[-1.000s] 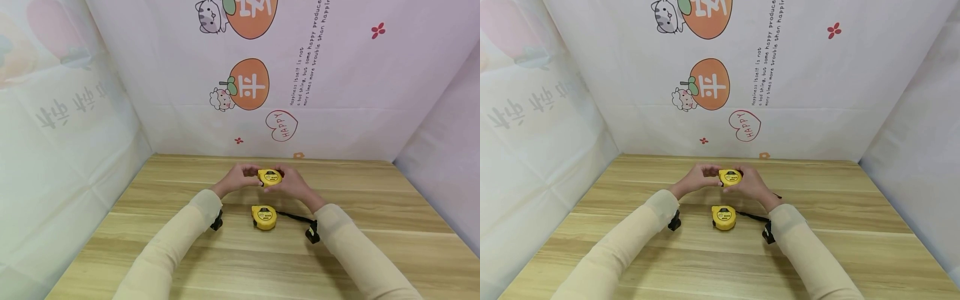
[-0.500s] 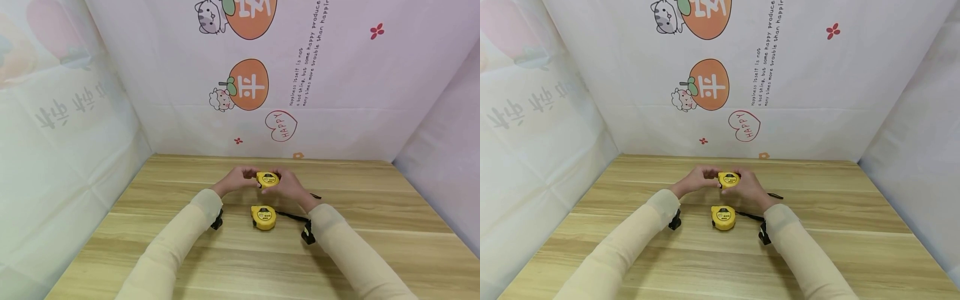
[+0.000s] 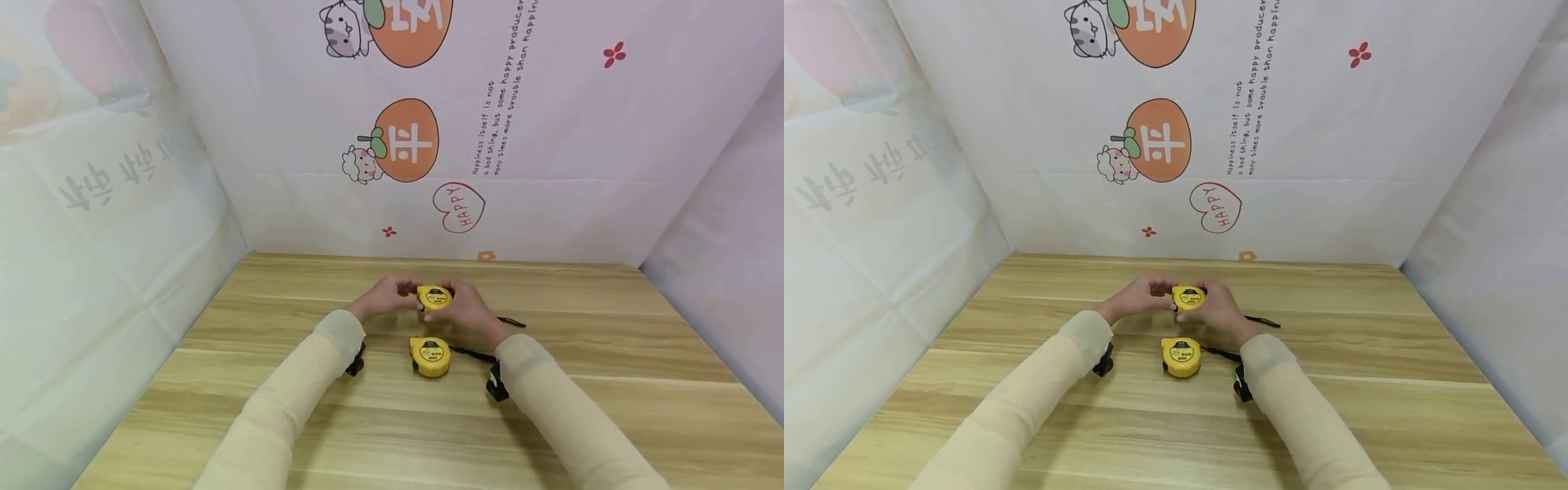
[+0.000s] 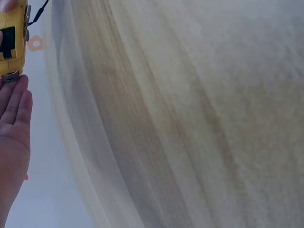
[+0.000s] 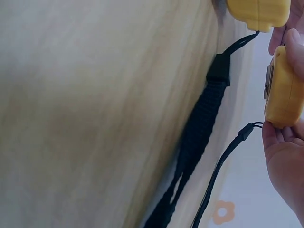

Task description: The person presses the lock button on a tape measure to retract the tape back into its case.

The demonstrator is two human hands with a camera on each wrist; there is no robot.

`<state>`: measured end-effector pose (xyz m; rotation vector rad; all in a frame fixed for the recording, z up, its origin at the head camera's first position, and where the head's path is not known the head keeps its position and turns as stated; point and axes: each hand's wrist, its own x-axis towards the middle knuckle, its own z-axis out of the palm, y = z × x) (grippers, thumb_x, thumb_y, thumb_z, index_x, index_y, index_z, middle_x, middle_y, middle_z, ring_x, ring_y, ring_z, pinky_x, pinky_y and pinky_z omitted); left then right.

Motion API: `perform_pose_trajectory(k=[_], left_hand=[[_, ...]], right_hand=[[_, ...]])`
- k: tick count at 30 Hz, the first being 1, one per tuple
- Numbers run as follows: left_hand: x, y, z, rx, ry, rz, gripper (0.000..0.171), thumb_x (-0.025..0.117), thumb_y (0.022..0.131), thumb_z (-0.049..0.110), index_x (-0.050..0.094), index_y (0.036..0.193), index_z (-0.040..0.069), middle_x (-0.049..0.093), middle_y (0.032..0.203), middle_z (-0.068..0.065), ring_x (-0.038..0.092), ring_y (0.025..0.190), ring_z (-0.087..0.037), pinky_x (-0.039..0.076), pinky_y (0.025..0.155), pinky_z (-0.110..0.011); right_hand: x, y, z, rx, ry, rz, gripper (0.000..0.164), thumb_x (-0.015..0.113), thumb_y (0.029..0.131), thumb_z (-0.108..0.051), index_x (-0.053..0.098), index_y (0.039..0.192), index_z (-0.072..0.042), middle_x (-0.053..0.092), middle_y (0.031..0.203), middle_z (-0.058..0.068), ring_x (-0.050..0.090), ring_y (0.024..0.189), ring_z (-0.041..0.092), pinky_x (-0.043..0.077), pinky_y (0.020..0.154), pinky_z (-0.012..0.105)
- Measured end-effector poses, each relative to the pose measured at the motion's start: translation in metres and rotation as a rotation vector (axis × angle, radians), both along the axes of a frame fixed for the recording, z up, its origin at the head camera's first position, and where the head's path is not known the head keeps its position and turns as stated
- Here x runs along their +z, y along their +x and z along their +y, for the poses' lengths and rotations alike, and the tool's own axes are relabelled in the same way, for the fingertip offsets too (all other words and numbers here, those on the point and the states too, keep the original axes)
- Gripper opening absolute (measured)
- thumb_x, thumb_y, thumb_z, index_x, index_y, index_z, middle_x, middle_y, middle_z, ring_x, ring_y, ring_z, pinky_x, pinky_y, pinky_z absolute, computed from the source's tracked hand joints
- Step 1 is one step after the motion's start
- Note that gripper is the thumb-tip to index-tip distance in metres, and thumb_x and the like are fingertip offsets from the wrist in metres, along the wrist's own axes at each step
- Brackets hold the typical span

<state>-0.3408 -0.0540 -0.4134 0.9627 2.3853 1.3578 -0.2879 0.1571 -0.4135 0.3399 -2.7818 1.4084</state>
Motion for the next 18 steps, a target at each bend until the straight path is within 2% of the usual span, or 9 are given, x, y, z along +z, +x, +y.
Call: perform_pose_trajectory(k=[11,18], left_hand=[[-0.0028,0.0015,0.0018,0.022,-0.058,-0.035,0.046,0.076,0.086,0.014,0.06,0.129,0.004,0.064,0.121,-0.006,0.056,0.115,-0.022,0.041,0.101,-0.04],[-0.0027,0.003,0.003,0.017,-0.092,-0.024,0.044,0.074,0.088,0.013,0.06,0.128,0.004,0.063,0.123,-0.006,0.056,0.115,-0.02,0.04,0.102,-0.037]], right_hand=[[-0.0067,-0.0036,-0.0005,-0.008,0.053,-0.038,0.071,0.092,0.066,-0.025,0.054,0.121,0.0,0.06,0.114,0.012,0.057,0.101,0.025,0.047,0.088,0.039],[-0.0082,-0.0048,-0.0019,-0.019,0.088,-0.052,0.075,0.092,0.067,-0.025,0.053,0.125,0.001,0.059,0.117,0.013,0.056,0.102,0.025,0.046,0.09,0.04]])
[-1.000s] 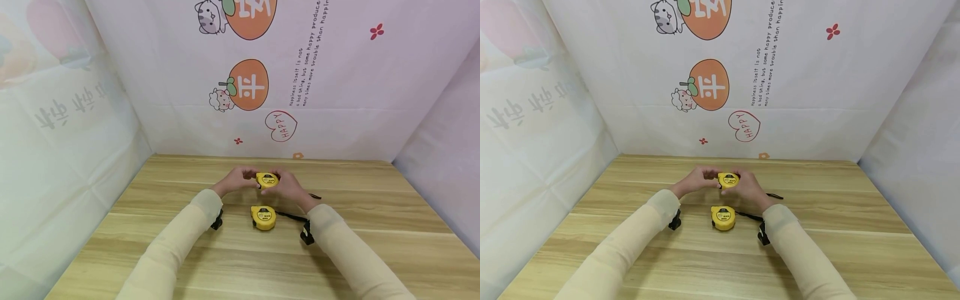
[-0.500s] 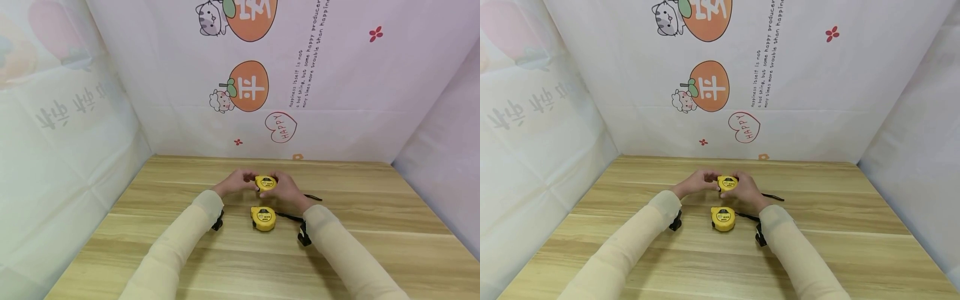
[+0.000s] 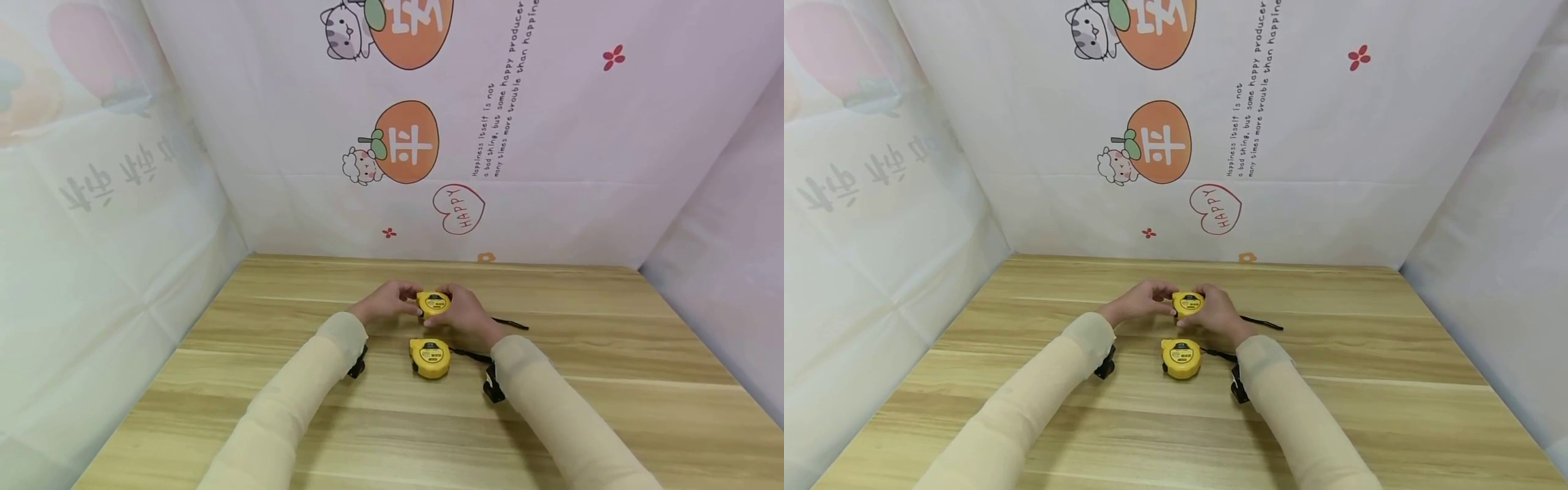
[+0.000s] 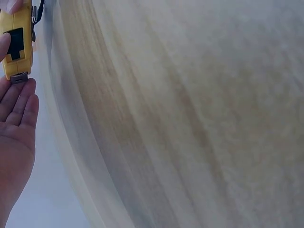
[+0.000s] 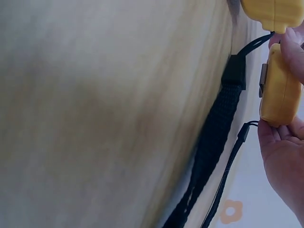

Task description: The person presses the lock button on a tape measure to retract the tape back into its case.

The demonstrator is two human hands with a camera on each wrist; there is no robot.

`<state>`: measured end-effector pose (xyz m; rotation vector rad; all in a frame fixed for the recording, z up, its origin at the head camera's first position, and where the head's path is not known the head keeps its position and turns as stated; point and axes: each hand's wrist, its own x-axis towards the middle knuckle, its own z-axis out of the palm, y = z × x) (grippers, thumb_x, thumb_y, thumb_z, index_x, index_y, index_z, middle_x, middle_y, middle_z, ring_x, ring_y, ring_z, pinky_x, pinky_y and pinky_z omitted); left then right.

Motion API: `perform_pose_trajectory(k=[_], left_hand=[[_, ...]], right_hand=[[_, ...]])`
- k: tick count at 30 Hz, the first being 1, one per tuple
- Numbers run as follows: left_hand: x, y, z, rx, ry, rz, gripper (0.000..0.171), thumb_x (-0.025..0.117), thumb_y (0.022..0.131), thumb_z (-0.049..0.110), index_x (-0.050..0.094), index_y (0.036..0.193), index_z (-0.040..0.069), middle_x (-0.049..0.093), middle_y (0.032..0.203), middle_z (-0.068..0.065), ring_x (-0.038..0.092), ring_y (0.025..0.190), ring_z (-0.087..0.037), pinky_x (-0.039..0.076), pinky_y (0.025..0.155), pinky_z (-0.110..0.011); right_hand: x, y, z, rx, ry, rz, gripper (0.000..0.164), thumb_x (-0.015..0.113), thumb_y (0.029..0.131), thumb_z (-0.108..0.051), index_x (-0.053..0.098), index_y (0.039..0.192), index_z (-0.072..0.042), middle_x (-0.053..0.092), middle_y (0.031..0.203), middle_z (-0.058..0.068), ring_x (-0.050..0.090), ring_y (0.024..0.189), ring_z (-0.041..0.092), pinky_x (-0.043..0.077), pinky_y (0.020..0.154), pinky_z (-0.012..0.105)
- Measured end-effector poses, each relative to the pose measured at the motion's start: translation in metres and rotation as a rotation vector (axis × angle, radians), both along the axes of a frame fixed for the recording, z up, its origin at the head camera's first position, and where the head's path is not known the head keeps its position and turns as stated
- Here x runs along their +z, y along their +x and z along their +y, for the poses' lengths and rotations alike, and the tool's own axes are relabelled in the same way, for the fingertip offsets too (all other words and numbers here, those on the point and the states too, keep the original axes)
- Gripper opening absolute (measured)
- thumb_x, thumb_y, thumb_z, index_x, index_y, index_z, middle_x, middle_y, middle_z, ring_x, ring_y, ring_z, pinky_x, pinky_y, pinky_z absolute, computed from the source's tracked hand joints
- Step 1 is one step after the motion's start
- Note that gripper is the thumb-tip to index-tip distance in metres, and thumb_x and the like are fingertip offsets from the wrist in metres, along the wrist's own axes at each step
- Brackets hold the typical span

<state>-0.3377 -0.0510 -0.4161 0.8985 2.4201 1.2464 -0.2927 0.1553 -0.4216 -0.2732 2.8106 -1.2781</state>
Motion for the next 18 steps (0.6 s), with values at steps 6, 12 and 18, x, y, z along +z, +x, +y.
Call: perform_pose_trajectory(k=[6,12,18], left_hand=[[-0.004,-0.004,-0.002,-0.006,-0.003,0.003,0.044,0.074,0.088,0.014,0.06,0.129,0.004,0.062,0.123,-0.005,0.056,0.113,-0.018,0.04,0.102,-0.038],[-0.008,-0.006,-0.003,-0.007,-0.026,-0.002,0.046,0.074,0.088,0.016,0.059,0.13,0.005,0.061,0.124,-0.004,0.057,0.112,-0.016,0.043,0.099,-0.035],[-0.012,-0.009,-0.003,-0.018,-0.025,-0.016,0.046,0.074,0.088,0.015,0.059,0.13,0.004,0.062,0.123,-0.004,0.058,0.11,-0.015,0.047,0.094,-0.03]], right_hand=[[-0.001,0.001,-0.003,-0.001,0.0,0.002,0.074,0.091,0.068,-0.024,0.052,0.126,0.001,0.059,0.117,0.013,0.056,0.102,0.025,0.046,0.09,0.04],[-0.002,0.0,-0.004,0.006,0.001,0.005,0.075,0.092,0.067,-0.023,0.052,0.125,0.002,0.059,0.117,0.014,0.056,0.103,0.026,0.046,0.09,0.041],[-0.004,0.0,-0.006,0.008,0.004,0.002,0.076,0.092,0.067,-0.024,0.052,0.126,0.002,0.058,0.118,0.014,0.056,0.104,0.026,0.046,0.091,0.042]])
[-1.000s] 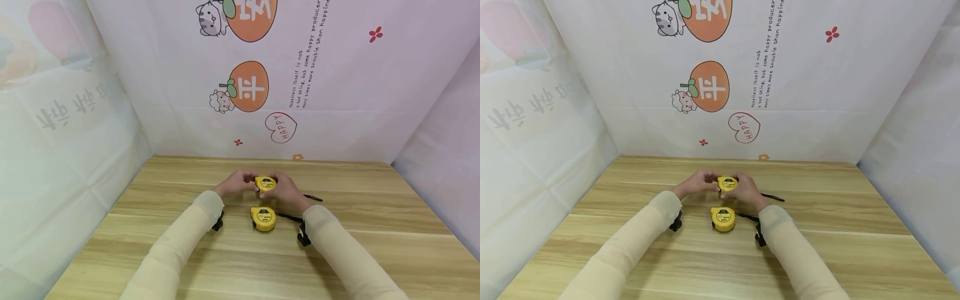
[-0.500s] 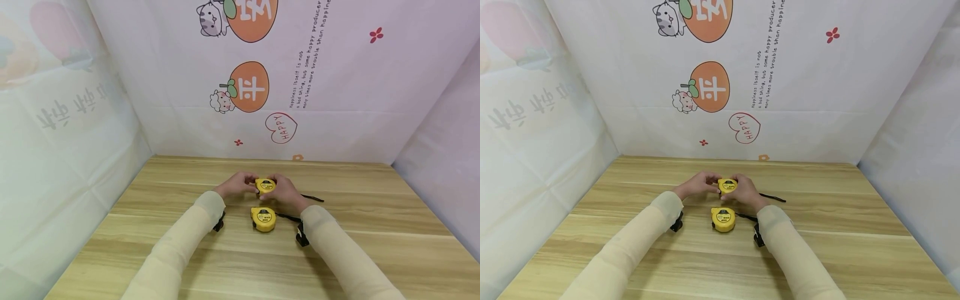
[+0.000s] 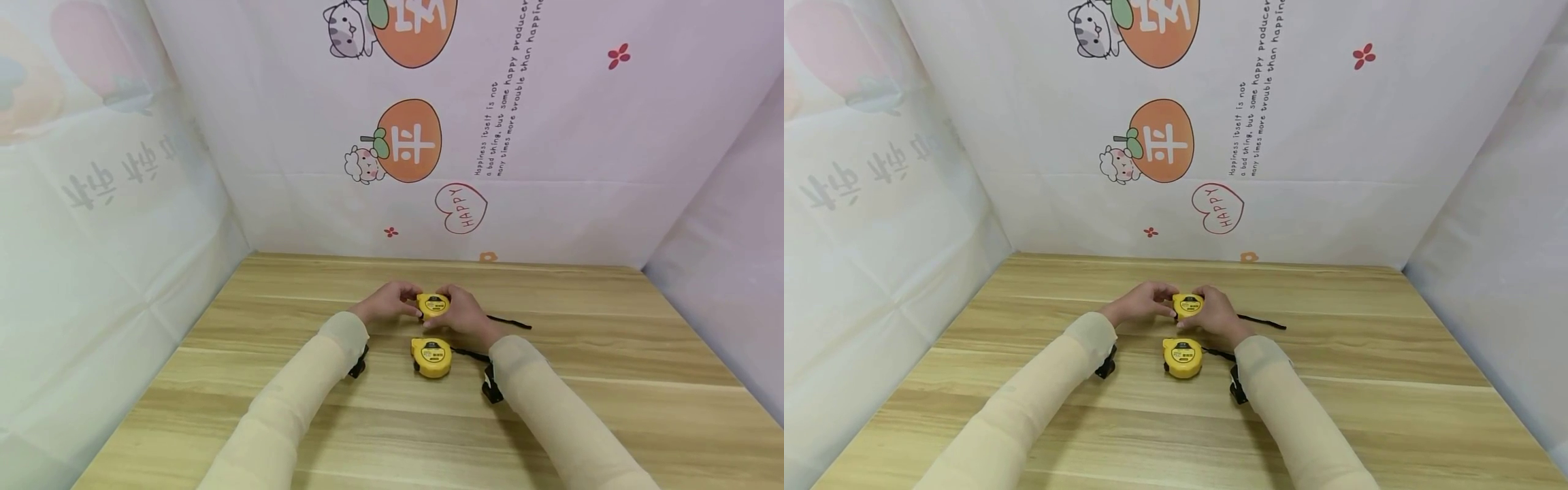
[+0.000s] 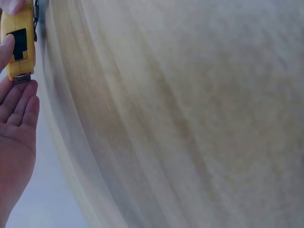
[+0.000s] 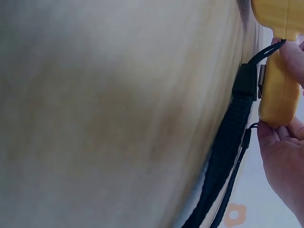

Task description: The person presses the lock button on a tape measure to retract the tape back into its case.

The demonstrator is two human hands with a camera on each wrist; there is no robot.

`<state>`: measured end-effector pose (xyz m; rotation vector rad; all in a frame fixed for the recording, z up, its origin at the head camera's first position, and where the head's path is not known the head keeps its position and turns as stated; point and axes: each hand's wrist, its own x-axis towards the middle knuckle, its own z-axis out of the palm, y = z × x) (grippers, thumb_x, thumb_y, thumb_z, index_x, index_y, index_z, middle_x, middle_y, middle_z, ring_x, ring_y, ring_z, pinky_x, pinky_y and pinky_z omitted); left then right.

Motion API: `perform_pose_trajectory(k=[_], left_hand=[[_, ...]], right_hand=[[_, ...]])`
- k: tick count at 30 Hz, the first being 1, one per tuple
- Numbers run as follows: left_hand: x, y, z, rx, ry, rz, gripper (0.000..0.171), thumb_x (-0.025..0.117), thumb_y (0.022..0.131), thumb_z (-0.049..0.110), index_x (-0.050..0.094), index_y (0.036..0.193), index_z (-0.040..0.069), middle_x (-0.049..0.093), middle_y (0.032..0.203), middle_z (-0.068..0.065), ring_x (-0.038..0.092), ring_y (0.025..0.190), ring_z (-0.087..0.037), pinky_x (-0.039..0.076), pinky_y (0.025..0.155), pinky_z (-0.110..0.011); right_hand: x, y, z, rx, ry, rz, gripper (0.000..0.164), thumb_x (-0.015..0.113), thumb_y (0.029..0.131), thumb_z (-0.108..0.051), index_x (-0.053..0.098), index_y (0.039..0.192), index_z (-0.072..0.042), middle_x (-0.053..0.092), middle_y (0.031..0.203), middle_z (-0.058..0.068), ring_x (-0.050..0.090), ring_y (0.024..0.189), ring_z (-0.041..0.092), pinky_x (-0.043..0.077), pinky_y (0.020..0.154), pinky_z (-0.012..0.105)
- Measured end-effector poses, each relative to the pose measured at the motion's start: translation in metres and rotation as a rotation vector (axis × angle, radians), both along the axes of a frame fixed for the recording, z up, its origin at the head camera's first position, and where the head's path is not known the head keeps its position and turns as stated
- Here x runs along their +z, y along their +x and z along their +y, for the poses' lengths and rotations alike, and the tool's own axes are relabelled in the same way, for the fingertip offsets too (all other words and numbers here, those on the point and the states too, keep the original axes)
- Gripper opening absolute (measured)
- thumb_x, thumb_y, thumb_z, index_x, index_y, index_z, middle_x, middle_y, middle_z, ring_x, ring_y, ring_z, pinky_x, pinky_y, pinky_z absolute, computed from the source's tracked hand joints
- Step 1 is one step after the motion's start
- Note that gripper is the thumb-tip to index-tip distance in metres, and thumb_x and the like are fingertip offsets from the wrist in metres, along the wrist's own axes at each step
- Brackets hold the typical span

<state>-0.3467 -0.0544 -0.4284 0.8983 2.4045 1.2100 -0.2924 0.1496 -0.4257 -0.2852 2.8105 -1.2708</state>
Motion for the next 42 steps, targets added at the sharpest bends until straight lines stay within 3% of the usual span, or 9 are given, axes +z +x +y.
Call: perform_pose_trajectory(k=[14,33,42], left_hand=[[0.0018,0.0017,0.0025,0.014,-0.028,-0.022,0.05,0.075,0.087,0.014,0.057,0.132,0.001,0.061,0.125,-0.007,0.058,0.112,-0.018,0.046,0.095,-0.032],[-0.0013,0.0008,0.0016,0.015,-0.035,0.006,0.051,0.076,0.086,0.014,0.057,0.132,0.002,0.061,0.126,-0.007,0.057,0.114,-0.019,0.045,0.097,-0.034],[-0.0013,-0.0003,0.0019,0.022,-0.045,0.01,0.055,0.077,0.086,0.017,0.055,0.134,0.002,0.059,0.128,-0.008,0.056,0.113,-0.018,0.045,0.097,-0.035]], right_hand=[[-0.0042,-0.0007,0.0013,-0.003,0.002,-0.023,0.081,0.092,0.067,-0.025,0.049,0.13,0.002,0.057,0.122,0.014,0.055,0.109,0.027,0.044,0.095,0.043],[-0.0051,-0.0009,-0.002,0.003,0.028,-0.003,0.082,0.092,0.067,-0.022,0.048,0.131,0.004,0.057,0.121,0.015,0.056,0.107,0.027,0.046,0.093,0.043],[-0.0025,-0.0003,-0.0004,0.009,0.056,-0.014,0.091,0.091,0.069,-0.026,0.042,0.139,0.006,0.05,0.135,0.022,0.049,0.122,0.033,0.039,0.102,0.048]])
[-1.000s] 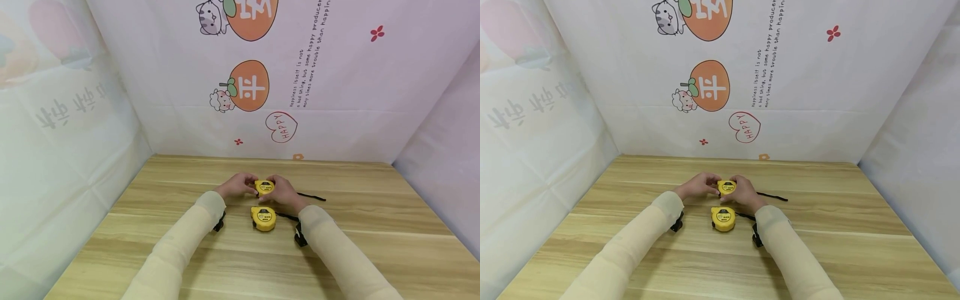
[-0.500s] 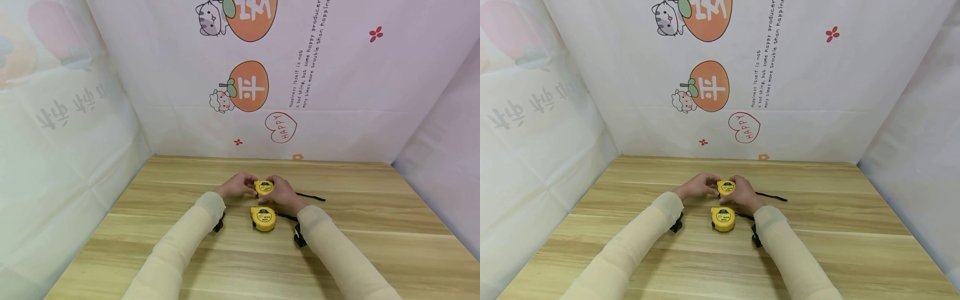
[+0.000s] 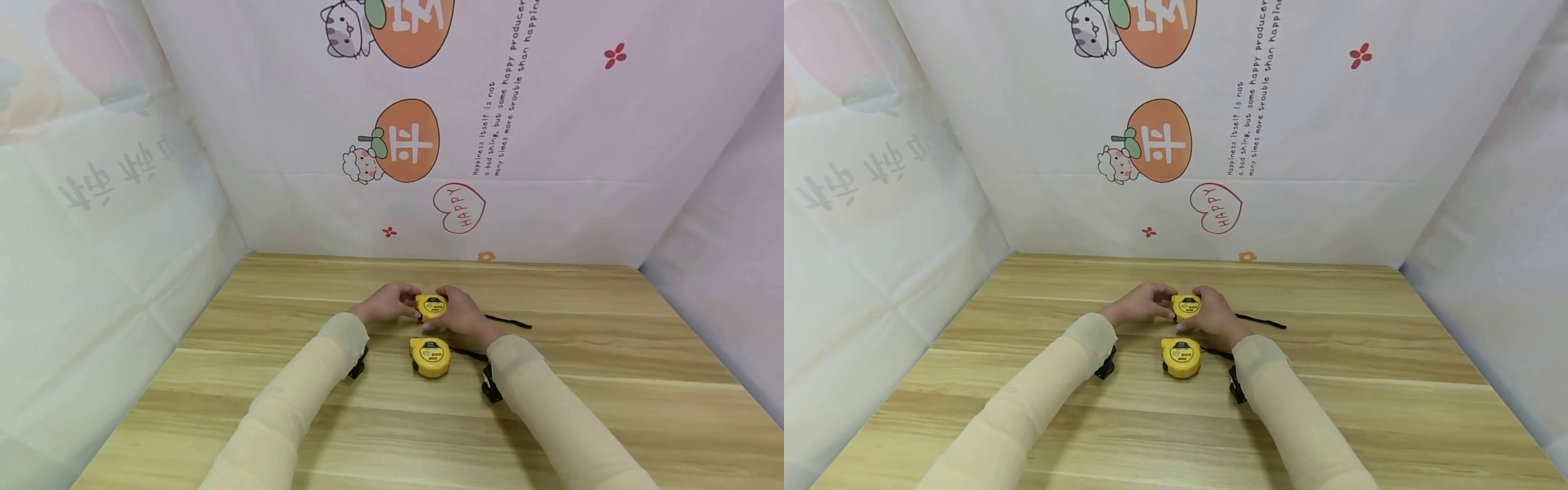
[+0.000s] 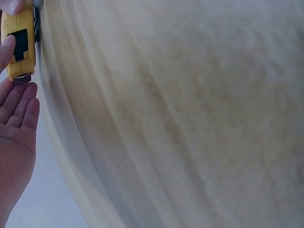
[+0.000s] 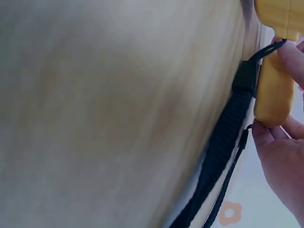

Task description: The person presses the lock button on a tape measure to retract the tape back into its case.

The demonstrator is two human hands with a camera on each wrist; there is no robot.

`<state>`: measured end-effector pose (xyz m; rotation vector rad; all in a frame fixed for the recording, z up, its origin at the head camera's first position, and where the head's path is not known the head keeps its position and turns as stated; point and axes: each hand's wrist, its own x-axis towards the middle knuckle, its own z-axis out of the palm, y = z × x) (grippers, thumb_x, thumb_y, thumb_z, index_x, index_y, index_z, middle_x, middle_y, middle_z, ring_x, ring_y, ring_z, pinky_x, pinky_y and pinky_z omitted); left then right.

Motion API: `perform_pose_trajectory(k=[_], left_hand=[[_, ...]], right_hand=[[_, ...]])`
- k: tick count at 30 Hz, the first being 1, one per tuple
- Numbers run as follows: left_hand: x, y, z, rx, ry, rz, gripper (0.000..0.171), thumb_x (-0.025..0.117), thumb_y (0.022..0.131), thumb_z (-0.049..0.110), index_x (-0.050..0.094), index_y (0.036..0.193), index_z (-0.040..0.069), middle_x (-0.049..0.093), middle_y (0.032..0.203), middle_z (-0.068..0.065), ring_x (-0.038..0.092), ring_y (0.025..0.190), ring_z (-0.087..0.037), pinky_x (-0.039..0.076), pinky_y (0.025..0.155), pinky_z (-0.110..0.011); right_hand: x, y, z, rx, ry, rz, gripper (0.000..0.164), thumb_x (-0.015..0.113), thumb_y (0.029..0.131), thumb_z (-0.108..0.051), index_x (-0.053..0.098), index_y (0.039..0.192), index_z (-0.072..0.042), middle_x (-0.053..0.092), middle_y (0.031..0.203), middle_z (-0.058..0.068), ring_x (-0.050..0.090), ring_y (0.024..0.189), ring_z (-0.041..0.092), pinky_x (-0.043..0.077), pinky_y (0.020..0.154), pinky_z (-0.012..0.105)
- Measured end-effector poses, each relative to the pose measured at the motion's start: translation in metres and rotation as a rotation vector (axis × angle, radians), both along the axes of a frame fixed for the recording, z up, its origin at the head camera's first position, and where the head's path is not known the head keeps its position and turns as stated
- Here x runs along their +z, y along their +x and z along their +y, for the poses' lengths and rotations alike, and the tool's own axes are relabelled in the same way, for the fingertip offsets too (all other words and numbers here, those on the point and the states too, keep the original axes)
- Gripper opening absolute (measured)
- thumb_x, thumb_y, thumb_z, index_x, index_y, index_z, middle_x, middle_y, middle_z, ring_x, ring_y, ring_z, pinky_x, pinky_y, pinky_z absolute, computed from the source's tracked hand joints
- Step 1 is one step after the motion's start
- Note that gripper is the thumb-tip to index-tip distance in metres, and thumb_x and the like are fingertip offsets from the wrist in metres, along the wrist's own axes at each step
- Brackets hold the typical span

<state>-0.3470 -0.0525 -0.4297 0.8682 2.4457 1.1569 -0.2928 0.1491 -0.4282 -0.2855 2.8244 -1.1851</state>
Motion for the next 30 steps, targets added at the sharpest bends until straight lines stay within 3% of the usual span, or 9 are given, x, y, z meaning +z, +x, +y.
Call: perform_pose_trajectory(k=[7,14,21,27,30], left_hand=[[0.004,0.002,-0.002,0.011,-0.001,0.007,0.059,0.077,0.086,0.021,0.053,0.136,0.002,0.055,0.135,-0.009,0.052,0.12,-0.021,0.042,0.101,-0.037],[0.017,0.005,-0.006,0.037,-0.017,0.043,0.061,0.074,0.088,0.027,0.051,0.14,0.005,0.053,0.139,-0.006,0.047,0.127,-0.023,0.036,0.106,-0.039],[0.029,0.009,-0.007,0.02,-0.008,0.065,0.062,0.073,0.088,0.029,0.05,0.141,0.005,0.052,0.14,-0.005,0.047,0.127,-0.021,0.034,0.107,-0.036],[0.039,0.019,-0.005,-0.002,0.011,0.105,0.057,0.069,0.092,0.03,0.051,0.141,0.009,0.051,0.141,-0.005,0.045,0.13,-0.025,0.034,0.108,-0.039],[0.046,0.025,-0.007,0.0,0.021,0.16,0.056,0.068,0.092,0.035,0.051,0.141,0.012,0.051,0.141,-0.007,0.044,0.13,-0.029,0.036,0.106,-0.043]], right_hand=[[0.007,0.001,0.004,0.028,-0.015,-0.034,0.096,0.09,0.07,-0.027,0.036,0.143,0.006,0.046,0.139,0.023,0.046,0.125,0.034,0.038,0.104,0.047],[0.019,0.001,0.015,0.042,-0.007,-0.054,0.097,0.088,0.073,-0.031,0.034,0.146,0.003,0.04,0.145,0.023,0.041,0.13,0.038,0.039,0.103,0.05],[0.037,0.005,0.028,0.084,0.079,0.04,0.085,0.08,0.082,-0.034,0.037,0.143,0.006,0.042,0.142,0.027,0.04,0.13,0.041,0.035,0.104,0.054],[0.052,0.014,0.039,0.081,0.061,0.131,0.07,0.072,0.09,-0.03,0.041,0.141,0.005,0.044,0.142,0.025,0.04,0.129,0.042,0.035,0.104,0.054],[0.061,0.018,0.045,0.075,0.045,0.184,0.066,0.07,0.092,-0.032,0.043,0.141,0.003,0.045,0.141,0.023,0.042,0.127,0.042,0.036,0.103,0.054]])
